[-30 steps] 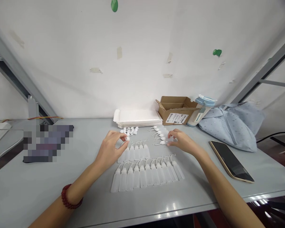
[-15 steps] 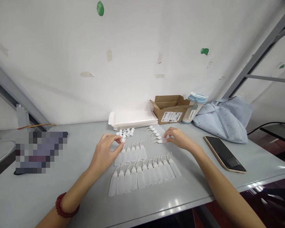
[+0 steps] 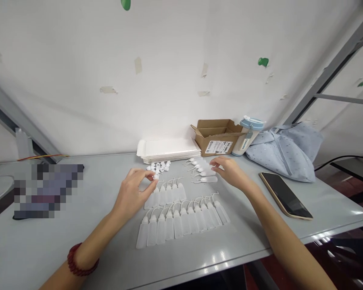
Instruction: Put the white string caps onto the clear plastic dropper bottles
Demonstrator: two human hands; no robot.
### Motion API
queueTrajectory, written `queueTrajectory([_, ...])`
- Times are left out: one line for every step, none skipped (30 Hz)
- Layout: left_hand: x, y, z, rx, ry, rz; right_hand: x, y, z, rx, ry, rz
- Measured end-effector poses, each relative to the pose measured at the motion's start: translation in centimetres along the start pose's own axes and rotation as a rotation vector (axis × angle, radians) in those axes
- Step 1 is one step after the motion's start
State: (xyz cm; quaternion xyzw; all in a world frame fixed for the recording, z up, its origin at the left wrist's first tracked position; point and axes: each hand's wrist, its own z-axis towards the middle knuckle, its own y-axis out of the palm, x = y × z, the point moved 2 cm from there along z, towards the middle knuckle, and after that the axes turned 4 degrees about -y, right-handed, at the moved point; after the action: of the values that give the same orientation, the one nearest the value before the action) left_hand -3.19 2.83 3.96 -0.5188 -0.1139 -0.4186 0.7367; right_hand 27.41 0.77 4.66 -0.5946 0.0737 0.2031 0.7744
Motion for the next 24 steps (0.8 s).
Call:
queueTrajectory([0.1,0.0,0.0,-0.005,-0.002,-0.003,-0.6,0.1,0.0,0.041,-0.037,0.023])
queueTrajectory([0.1,0.0,-0.1,-0.013,-0.005,-0.007,-1.4,0.3,-0.1,0.069,-0.085,0.057])
queueTrajectory([0.1,0.0,-0.1,-0.021,-0.009,-0.009,-2.2,0.6,-0.2,0.073,-0.134,0.093])
queueTrajectory([0.2,0.0,-0.1,-0.028,-0.011,-0.01,-3.2,1.1,-0.4,0.032,-0.184,0.13])
queueTrajectory([0.2,0.1,-0.1,-0.031,-0.008,-0.008,-4.1,1.7,-0.7,-0.023,-0.243,0.156])
queueTrajectory([0.3,0.1,-0.1,-0.027,-0.002,-0.005,-5.1,2.2,-1.0,-0.083,-0.3,0.161])
queueTrajectory([0.3,0.1,-0.1,-0.021,0.005,0.0,-5.9,2.7,-1.2,-0.124,-0.34,0.155])
queueTrajectory([0.3,0.1,-0.1,-0.014,0.012,0.005,-6.5,3.1,-1.4,-0.163,-0.37,0.135])
queueTrajectory([0.3,0.1,-0.1,-0.007,0.02,0.01,-7.0,3.5,-1.6,-0.192,-0.399,0.111])
queueTrajectory([0.3,0.1,-0.1,0.001,0.027,0.013,-7.4,3.7,-1.7,-0.211,-0.42,0.086])
queueTrajectory([0.3,0.1,-0.1,0.004,0.033,0.014,-7.6,3.9,-1.8,-0.226,-0.44,0.063])
queueTrajectory([0.3,0.1,-0.1,0.005,0.038,0.015,-7.6,4.1,-1.8,-0.235,-0.457,0.047])
queueTrajectory([0.3,0.1,-0.1,0.005,0.045,0.015,-7.6,4.2,-1.7,-0.242,-0.467,0.036])
queueTrajectory([0.3,0.1,-0.1,0.005,0.053,0.013,-7.5,4.2,-1.7,-0.248,-0.472,0.029])
queueTrajectory([0.4,0.1,-0.1,0.004,0.058,0.011,-7.4,4.3,-1.6,-0.255,-0.473,0.022])
queueTrajectory([0.4,0.2,-0.1,0.002,0.058,0.006,-7.3,4.4,-1.5,-0.262,-0.47,0.014])
queueTrajectory([0.4,0.2,-0.1,-0.002,0.057,0.0,-7.3,4.5,-1.5,-0.269,-0.465,0.005])
queueTrajectory([0.4,0.2,-0.2,-0.005,0.055,-0.007,-7.2,4.6,-1.5,-0.277,-0.46,-0.005])
queueTrajectory([0.4,0.3,-0.2,-0.008,0.053,-0.011,-7.2,4.7,-1.5,-0.284,-0.458,-0.014])
queueTrajectory([0.4,0.3,-0.2,-0.009,0.052,-0.011,-7.2,4.8,-1.5,-0.289,-0.457,-0.021])
queueTrajectory([0.4,0.3,-0.2,-0.009,0.056,-0.008,-7.2,4.8,-1.5,-0.293,-0.457,-0.025])
queueTrajectory([0.4,0.3,-0.2,-0.009,0.061,-0.003,-7.2,4.9,-1.6,-0.296,-0.458,-0.027])
queueTrajectory([0.5,0.4,-0.2,-0.01,0.066,0.001,-7.3,5.0,-1.6,-0.298,-0.46,-0.028])
queueTrajectory([0.5,0.4,-0.3,-0.013,0.067,0.002,-7.3,5.0,-1.6,-0.296,-0.464,-0.03])
